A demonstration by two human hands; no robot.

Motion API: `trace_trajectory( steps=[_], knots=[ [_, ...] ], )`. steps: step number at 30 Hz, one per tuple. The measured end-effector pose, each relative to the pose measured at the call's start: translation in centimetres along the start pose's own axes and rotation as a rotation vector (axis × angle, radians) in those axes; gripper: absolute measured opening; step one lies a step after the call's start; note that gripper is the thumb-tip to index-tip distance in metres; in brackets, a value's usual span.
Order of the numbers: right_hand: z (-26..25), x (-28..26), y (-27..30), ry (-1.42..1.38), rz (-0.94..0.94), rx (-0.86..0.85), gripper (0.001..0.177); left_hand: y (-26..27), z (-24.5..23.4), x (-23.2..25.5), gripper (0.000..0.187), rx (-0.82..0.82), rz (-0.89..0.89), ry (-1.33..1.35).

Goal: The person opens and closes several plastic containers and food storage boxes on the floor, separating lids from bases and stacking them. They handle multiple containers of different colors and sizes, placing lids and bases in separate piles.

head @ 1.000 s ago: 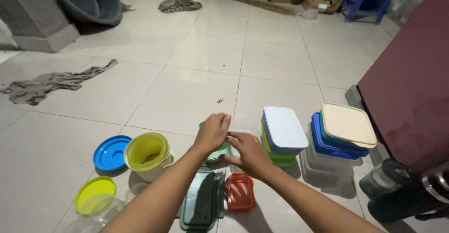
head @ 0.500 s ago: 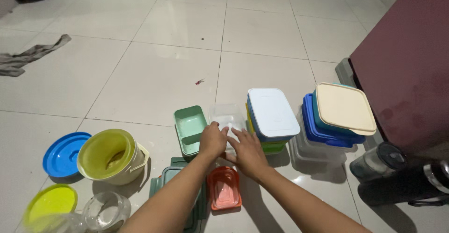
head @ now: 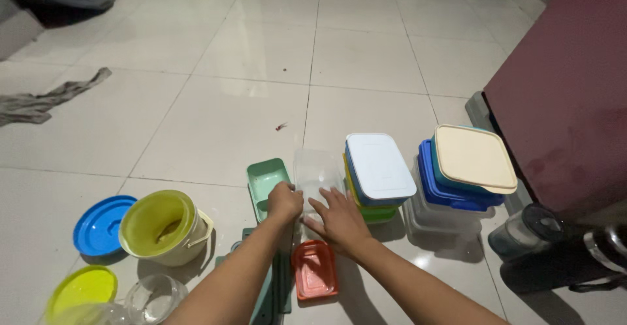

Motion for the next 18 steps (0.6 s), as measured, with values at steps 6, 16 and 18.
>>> trace_trajectory(
  steps=[6,16,18],
  knots=[
    [-8.5,-3.8,-2.3,-0.048,-0.07,0.398,0.075,2.7,-10.0,4.9,0.035,0.016,0.277,0.305],
    [-27.2,-10.4,-3.9,-0.481,-0.027,0.818,0.047,12.4,-26.4,11.8,0.031,0.021,0.663,0.637],
    [-29.2,-12.1,-3.6,-0.597,-0.05,0.777,0.041,13.3,-28.1,12.8,0.04,-0.161,0.571,0.964]
  ],
)
Point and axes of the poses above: each hand's wrist, its own y-axis away from the middle knuckle, its own z-axis out of the palm, x = y × z, the point moved 3 cm from there along -y, towards the middle knuckle, and after that the axes turned 6 degrees about -y, right-handed, at the moved point
